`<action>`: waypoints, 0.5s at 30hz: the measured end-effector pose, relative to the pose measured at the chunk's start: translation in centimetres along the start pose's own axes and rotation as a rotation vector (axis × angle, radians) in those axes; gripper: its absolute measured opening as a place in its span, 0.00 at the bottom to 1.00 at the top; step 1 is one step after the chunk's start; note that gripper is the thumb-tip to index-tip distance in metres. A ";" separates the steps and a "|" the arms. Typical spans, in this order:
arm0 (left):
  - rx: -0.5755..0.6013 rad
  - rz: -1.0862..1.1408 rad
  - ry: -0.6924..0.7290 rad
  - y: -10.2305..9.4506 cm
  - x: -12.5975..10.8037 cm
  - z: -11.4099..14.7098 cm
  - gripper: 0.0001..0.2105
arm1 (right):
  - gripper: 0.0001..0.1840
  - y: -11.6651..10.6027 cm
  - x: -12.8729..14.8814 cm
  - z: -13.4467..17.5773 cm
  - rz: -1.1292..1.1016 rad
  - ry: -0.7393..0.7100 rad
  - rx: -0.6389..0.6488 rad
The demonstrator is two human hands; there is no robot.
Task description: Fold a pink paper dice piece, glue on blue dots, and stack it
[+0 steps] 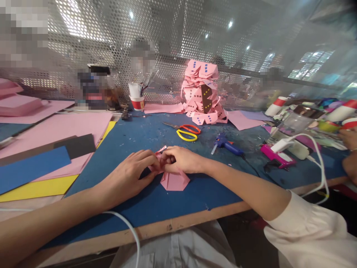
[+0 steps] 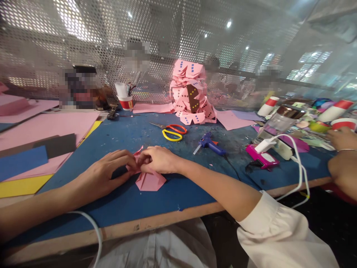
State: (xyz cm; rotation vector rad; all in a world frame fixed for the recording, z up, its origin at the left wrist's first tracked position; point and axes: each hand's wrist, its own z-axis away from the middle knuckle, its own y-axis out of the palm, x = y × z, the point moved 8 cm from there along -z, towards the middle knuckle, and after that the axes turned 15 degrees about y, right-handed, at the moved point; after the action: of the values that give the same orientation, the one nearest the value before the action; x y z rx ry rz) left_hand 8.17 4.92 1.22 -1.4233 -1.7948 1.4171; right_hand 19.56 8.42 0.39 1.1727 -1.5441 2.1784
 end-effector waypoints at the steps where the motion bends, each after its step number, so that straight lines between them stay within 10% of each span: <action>1: 0.005 -0.009 0.005 0.0 0.0 0.0 0.05 | 0.07 0.0 0.0 0.0 -0.041 0.005 0.026; 15: -0.016 -0.107 0.211 -0.9 -1.8 -0.2 0.09 | 0.08 -0.1 0.0 0.2 -0.069 -0.026 0.063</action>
State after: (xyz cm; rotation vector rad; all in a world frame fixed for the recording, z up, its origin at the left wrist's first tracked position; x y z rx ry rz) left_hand 8.63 3.44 2.51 -1.4059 -1.7235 1.1562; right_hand 19.69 8.32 0.44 1.2583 -1.4326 2.1909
